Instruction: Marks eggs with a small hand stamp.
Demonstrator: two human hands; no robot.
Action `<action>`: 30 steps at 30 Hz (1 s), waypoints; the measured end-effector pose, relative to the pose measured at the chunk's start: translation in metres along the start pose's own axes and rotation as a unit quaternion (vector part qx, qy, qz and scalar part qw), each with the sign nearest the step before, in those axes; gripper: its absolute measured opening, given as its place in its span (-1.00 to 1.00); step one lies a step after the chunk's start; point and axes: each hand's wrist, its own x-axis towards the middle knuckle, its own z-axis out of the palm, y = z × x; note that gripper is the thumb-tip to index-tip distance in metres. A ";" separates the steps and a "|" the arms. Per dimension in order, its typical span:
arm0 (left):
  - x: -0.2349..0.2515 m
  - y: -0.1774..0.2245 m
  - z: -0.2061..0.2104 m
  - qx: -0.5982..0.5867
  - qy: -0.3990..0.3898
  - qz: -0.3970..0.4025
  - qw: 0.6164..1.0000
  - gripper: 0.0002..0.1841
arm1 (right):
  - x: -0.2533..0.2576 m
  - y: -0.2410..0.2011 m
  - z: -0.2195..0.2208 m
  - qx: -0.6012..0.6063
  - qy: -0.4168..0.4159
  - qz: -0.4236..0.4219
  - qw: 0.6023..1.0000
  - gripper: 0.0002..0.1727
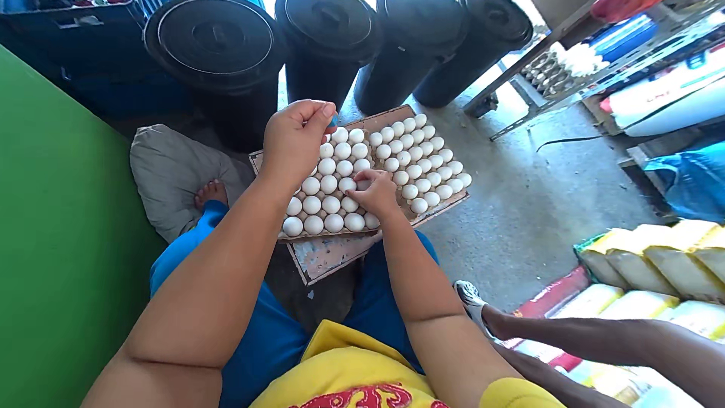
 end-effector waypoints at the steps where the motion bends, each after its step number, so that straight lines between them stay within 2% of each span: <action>1: -0.001 -0.001 0.001 0.003 -0.002 -0.001 1.000 -0.78 | 0.001 0.001 0.002 -0.008 0.000 -0.012 1.000 -0.38; 3: 0.000 -0.002 0.003 0.010 -0.005 0.001 1.000 -0.78 | 0.002 -0.001 0.006 -0.039 -0.001 -0.029 0.999 -0.27; 4: 0.000 -0.003 0.003 0.013 -0.006 0.002 1.000 -0.78 | 0.003 -0.003 0.008 -0.057 -0.001 -0.029 0.998 -0.28; 8: -0.001 -0.003 0.003 -0.005 -0.007 -0.005 1.000 -0.78 | 0.007 -0.006 0.007 -0.051 0.008 -0.005 0.999 -0.46; 10: -0.002 -0.002 0.001 -0.044 -0.014 -0.025 0.999 -0.78 | 0.008 -0.001 0.004 0.006 0.010 0.005 1.000 -0.43; 13: -0.004 0.003 -0.001 -0.102 -0.020 -0.073 0.992 -0.76 | 0.009 0.011 -0.007 0.193 0.025 -0.010 0.981 -0.41; 14: -0.004 0.004 -0.001 -0.117 -0.018 -0.095 0.988 -0.74 | 0.009 0.015 -0.009 0.287 0.035 -0.027 0.957 -0.45; 16: -0.004 0.006 0.000 -0.134 -0.009 -0.134 0.982 -0.69 | 0.011 0.024 -0.013 0.490 0.048 -0.062 0.868 -0.64; 17: -0.003 0.006 0.000 -0.138 -0.007 -0.147 0.979 -0.67 | 0.012 0.028 -0.016 0.579 0.042 -0.072 0.811 -0.69; 19: -0.002 0.005 0.001 -0.144 -0.006 -0.160 0.977 -0.64 | 0.013 0.038 -0.023 0.723 0.027 -0.085 0.686 -0.62; 21: -0.001 0.004 0.003 -0.145 -0.008 -0.167 0.975 -0.63 | 0.014 0.041 -0.030 0.821 0.029 -0.079 0.565 -0.73; 22: -0.001 0.003 0.004 -0.145 -0.008 -0.172 0.974 -0.62 | 0.014 0.042 -0.033 0.847 0.034 -0.067 0.526 -0.71; 24: 0.000 0.002 0.006 -0.136 -0.009 -0.183 0.974 -0.62 | 0.015 0.042 -0.038 0.870 0.043 -0.035 0.489 -0.64; 25: 0.000 0.002 0.007 -0.131 -0.009 -0.189 0.973 -0.62 | 0.016 0.044 -0.037 0.875 0.041 -0.027 0.481 -0.64; 27: 0.000 0.000 0.010 -0.122 -0.012 -0.201 0.972 -0.62 | 0.017 0.045 -0.033 0.863 0.037 -0.024 0.503 -0.69; 30: -0.001 -0.003 0.013 -0.113 -0.028 -0.204 0.972 -0.63 | 0.014 0.039 -0.026 0.792 0.033 -0.038 0.608 -0.86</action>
